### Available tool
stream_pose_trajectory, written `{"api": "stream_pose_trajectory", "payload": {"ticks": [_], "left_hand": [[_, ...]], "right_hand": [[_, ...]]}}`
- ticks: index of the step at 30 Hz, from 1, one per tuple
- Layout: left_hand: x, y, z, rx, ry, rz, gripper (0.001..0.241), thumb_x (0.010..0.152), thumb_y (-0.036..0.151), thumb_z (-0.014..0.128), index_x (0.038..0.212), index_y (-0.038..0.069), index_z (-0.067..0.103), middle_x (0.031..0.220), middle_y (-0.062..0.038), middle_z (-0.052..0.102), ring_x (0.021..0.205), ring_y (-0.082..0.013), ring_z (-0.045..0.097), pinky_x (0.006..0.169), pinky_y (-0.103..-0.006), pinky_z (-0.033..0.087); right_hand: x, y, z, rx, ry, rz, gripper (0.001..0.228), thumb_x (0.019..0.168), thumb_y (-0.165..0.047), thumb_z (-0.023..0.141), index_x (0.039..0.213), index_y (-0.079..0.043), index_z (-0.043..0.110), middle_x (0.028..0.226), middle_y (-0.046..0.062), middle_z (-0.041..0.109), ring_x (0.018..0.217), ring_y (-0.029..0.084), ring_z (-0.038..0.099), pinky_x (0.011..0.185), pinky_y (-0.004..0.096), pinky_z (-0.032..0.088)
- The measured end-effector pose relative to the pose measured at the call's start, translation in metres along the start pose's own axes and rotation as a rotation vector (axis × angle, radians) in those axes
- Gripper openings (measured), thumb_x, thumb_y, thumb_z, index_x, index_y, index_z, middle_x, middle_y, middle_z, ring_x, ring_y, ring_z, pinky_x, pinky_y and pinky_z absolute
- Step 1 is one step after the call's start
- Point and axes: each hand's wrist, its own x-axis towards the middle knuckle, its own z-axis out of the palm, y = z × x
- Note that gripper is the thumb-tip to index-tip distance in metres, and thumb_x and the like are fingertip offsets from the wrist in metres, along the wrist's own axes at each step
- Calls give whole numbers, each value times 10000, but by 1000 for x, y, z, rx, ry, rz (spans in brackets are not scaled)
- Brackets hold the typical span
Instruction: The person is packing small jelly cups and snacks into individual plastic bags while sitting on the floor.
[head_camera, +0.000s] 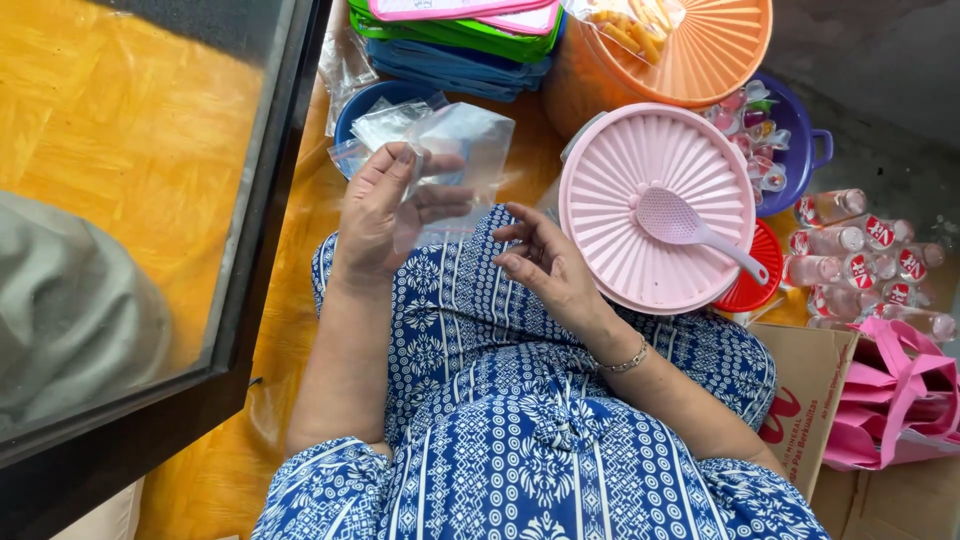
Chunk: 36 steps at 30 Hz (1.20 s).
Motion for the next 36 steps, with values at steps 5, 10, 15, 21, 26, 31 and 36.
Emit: {"api": "stream_pose_trajectory", "payload": {"ticks": [5, 10, 15, 21, 26, 31, 36], "left_hand": [[-24, -6, 36, 2, -137, -64, 130, 849, 188, 504, 826, 61, 518, 867, -185, 627, 717, -329, 637, 621, -467, 548], [-35, -21, 54, -125, -195, -157, 276, 877, 265, 460, 950, 10, 536, 917, -237, 603, 814, -362, 611, 684, -509, 514], [-35, -33, 56, 107, -189, -105, 185, 760, 73, 611, 894, -44, 562, 771, -228, 628, 659, -281, 641, 564, -410, 541], [-40, -49, 85, -149, -72, 65, 202, 897, 133, 449, 1094, 91, 467, 957, -215, 608, 860, -293, 610, 728, -428, 532], [-42, -68, 91, -70, -107, 161, 288, 921, 137, 432, 1208, 112, 424, 1079, -188, 569, 986, -257, 564, 829, -408, 493], [-46, -84, 95, 77, -102, 214, 271, 919, 114, 435, 1188, 89, 451, 1075, -159, 580, 1001, -217, 560, 850, -369, 485], [-45, -75, 77, 674, 43, 527, 750, 796, 36, 625, 1337, 35, 105, 1340, -227, 269, 1235, -295, 317, 1038, -451, 230]], "right_hand": [[1, -12, -11, 111, 14, -92, 505, 824, -246, 522, 1234, 0, 358, 970, 159, 497, 852, 192, 529, 724, 294, 483], [-12, -47, -16, 206, 254, -34, 107, 838, -44, 510, 856, 16, 596, 654, 104, 580, 488, 50, 494, 392, 118, 387], [-23, -50, -43, -71, 209, -160, 100, 822, -70, 562, 820, 24, 598, 588, 69, 528, 572, 83, 467, 574, 220, 454], [-38, -7, -67, 409, 84, -85, 667, 742, -549, 509, 1110, -2, 412, 812, 185, 582, 710, 243, 629, 571, 356, 561], [-49, -3, -44, 542, 164, -11, 396, 799, -308, 509, 1042, 5, 493, 834, 199, 600, 695, 283, 632, 560, 360, 551], [-50, 1, -57, 481, 530, -20, 83, 820, -62, 563, 773, 3, 583, 692, 164, 622, 583, 233, 636, 501, 292, 545], [-61, -43, -59, -76, 455, -246, 225, 821, -72, 590, 611, -5, 550, 499, 55, 486, 498, 77, 461, 494, 186, 410]]}}
